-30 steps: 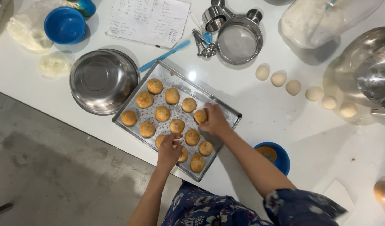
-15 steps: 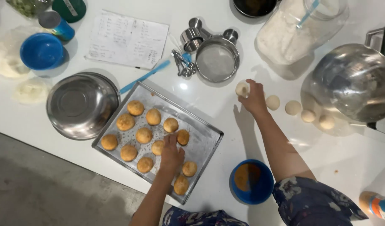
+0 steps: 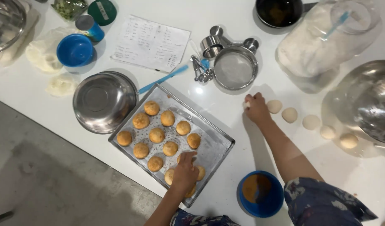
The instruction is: The recorder is coating small dough balls in a liquid or powder within a blue bowl and then arranging them systematically on a metal baking tray.
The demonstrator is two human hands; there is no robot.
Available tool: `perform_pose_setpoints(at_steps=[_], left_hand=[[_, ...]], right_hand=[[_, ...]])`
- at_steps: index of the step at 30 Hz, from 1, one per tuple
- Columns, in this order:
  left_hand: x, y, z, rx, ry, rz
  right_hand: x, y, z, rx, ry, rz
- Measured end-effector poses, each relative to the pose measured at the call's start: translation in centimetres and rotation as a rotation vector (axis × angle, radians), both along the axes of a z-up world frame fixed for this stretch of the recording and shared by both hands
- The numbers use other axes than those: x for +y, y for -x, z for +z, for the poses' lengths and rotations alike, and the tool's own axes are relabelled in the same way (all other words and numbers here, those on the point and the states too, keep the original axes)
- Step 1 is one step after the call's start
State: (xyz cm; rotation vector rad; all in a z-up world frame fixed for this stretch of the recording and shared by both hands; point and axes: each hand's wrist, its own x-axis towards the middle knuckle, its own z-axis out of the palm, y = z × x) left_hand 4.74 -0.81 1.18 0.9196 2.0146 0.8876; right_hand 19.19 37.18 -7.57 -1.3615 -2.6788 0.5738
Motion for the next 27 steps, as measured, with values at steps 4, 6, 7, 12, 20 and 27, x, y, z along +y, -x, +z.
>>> perform_pose_setpoints(at_steps=[4,6,7,12,20,27], left_hand=[[-0.7,-2.3,-0.9,-0.001,0.003,-0.068],[-1.4,-3.6,-2.2,0.039,-0.066,-0.147],[-1.6,-4.2,-2.2,0.036,-0.067,-0.138],[-1.8,-8.2,-2.5,-0.096,-0.101,-0.373],[-2.4,-10.3,-3.4,-0.118,-0.11,-0.519],[-1.6,-10.8,-1.6,-0.078,-0.002,-0.543]], right_hand=[[-7.4,-3.5,7.4,0.207,0.046,0.052],[-11.8,-6.3,10.8,0.198,0.106,0.01],[-14.6,-8.0,11.9,0.193,0.106,0.018],[-25.2,-15.6,9.8,-0.042,0.383,-0.241],[-30.1,-22.2,11.1,0.056,0.108,-0.289],[-31.5,-23.4,7.1,0.201,0.685,-0.752]])
